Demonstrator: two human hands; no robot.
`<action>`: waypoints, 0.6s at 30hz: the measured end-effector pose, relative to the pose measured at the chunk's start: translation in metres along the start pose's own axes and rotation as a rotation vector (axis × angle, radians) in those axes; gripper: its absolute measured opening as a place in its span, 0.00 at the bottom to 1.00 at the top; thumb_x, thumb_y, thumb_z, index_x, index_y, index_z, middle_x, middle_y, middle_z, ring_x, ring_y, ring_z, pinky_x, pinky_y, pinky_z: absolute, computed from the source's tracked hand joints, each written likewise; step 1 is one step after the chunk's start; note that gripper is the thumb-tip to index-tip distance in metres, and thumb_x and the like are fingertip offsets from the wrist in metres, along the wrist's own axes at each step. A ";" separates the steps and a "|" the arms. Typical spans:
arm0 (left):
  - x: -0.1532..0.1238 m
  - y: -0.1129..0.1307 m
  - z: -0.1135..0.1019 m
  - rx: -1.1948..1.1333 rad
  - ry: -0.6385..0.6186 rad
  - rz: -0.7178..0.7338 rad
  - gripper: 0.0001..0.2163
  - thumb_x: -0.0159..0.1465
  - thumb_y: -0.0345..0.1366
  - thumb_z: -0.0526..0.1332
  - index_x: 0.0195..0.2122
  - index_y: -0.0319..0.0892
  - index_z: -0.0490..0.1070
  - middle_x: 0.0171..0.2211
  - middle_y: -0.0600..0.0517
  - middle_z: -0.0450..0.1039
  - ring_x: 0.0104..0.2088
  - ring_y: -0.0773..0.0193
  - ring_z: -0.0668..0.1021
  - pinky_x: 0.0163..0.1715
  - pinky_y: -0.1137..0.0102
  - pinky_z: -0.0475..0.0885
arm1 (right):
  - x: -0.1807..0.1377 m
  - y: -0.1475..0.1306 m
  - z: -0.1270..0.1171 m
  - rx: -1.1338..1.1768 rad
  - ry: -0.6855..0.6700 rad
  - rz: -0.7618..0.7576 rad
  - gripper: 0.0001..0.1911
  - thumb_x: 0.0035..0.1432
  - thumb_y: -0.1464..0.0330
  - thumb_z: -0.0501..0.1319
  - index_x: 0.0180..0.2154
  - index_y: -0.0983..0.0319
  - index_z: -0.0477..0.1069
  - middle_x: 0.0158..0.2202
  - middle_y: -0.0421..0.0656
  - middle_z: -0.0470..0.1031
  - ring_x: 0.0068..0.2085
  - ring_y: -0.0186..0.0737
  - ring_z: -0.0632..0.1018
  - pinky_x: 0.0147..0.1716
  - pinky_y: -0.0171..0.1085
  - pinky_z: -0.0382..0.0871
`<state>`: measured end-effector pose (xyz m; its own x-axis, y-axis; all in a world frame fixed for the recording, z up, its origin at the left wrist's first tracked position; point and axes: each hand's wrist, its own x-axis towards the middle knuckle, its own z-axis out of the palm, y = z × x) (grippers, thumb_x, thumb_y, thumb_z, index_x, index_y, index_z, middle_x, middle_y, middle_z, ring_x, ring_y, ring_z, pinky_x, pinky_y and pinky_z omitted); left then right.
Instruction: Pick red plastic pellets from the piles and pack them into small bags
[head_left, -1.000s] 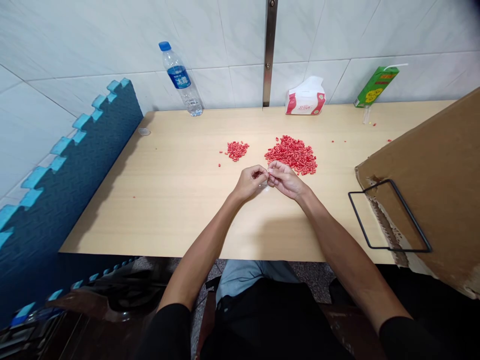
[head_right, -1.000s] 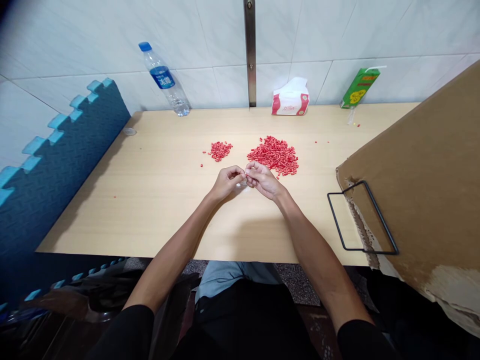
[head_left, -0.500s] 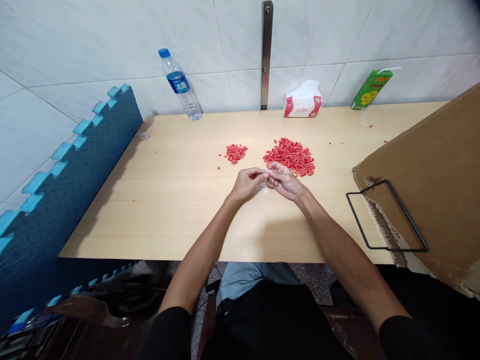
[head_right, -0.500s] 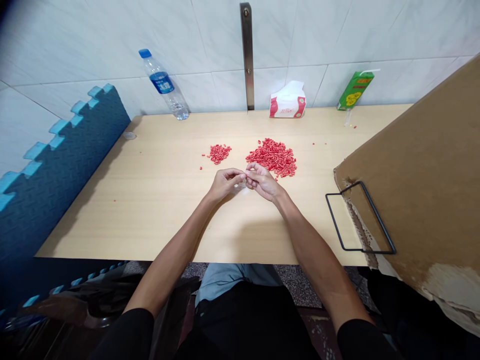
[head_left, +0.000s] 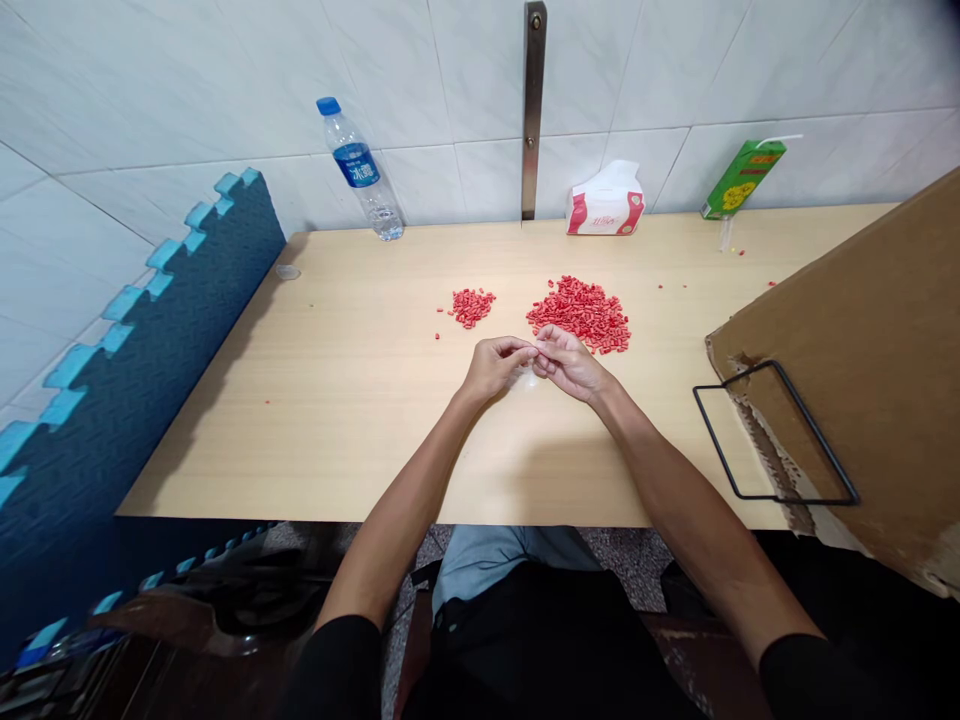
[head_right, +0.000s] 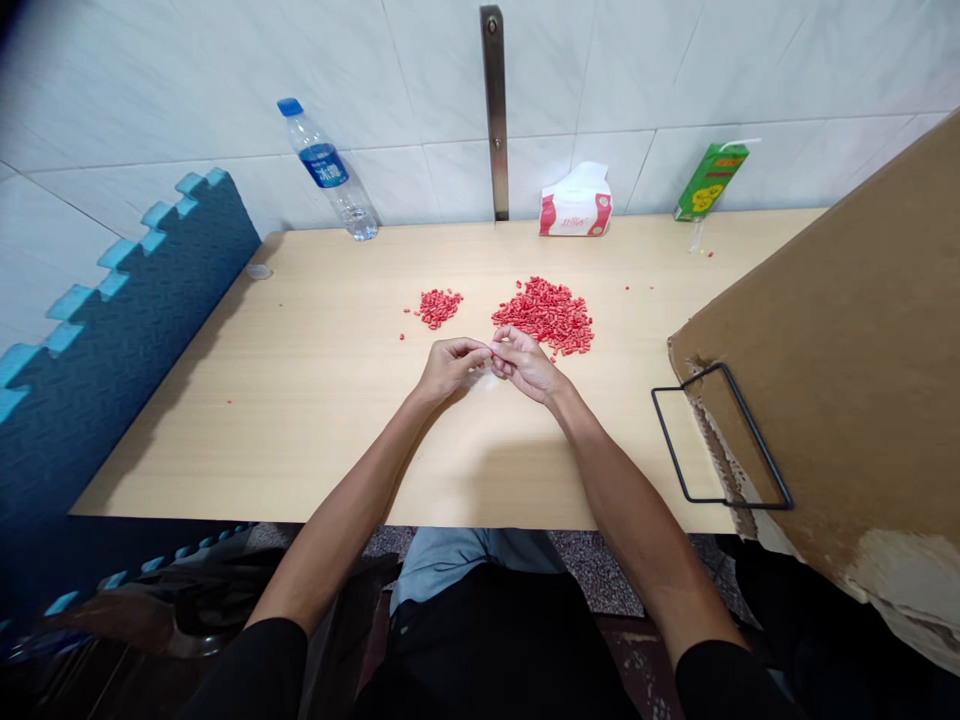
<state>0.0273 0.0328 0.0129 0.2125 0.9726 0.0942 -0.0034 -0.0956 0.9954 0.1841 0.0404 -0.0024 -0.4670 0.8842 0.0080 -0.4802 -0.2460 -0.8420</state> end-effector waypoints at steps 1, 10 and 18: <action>0.000 -0.001 0.000 0.002 0.002 0.000 0.09 0.51 0.39 0.68 0.26 0.37 0.77 0.23 0.49 0.77 0.25 0.65 0.76 0.29 0.71 0.71 | 0.000 0.000 0.000 -0.001 0.000 0.000 0.16 0.50 0.64 0.69 0.34 0.59 0.62 0.17 0.31 0.63 0.18 0.27 0.59 0.22 0.31 0.55; 0.000 -0.003 0.000 -0.027 -0.013 0.004 0.10 0.52 0.40 0.68 0.27 0.37 0.77 0.23 0.50 0.77 0.25 0.65 0.77 0.29 0.71 0.71 | 0.001 0.002 -0.001 0.019 -0.020 -0.015 0.15 0.51 0.64 0.69 0.33 0.59 0.63 0.18 0.31 0.64 0.19 0.27 0.60 0.22 0.31 0.55; 0.001 -0.003 0.000 -0.024 -0.004 0.017 0.09 0.52 0.39 0.68 0.27 0.37 0.77 0.24 0.49 0.77 0.25 0.65 0.77 0.29 0.71 0.71 | 0.001 0.003 -0.002 0.017 -0.021 -0.021 0.15 0.51 0.65 0.69 0.34 0.59 0.63 0.18 0.32 0.65 0.19 0.28 0.60 0.21 0.31 0.54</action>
<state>0.0279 0.0335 0.0098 0.2161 0.9700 0.1113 -0.0304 -0.1072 0.9938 0.1836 0.0418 -0.0061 -0.4723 0.8807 0.0369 -0.5027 -0.2348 -0.8320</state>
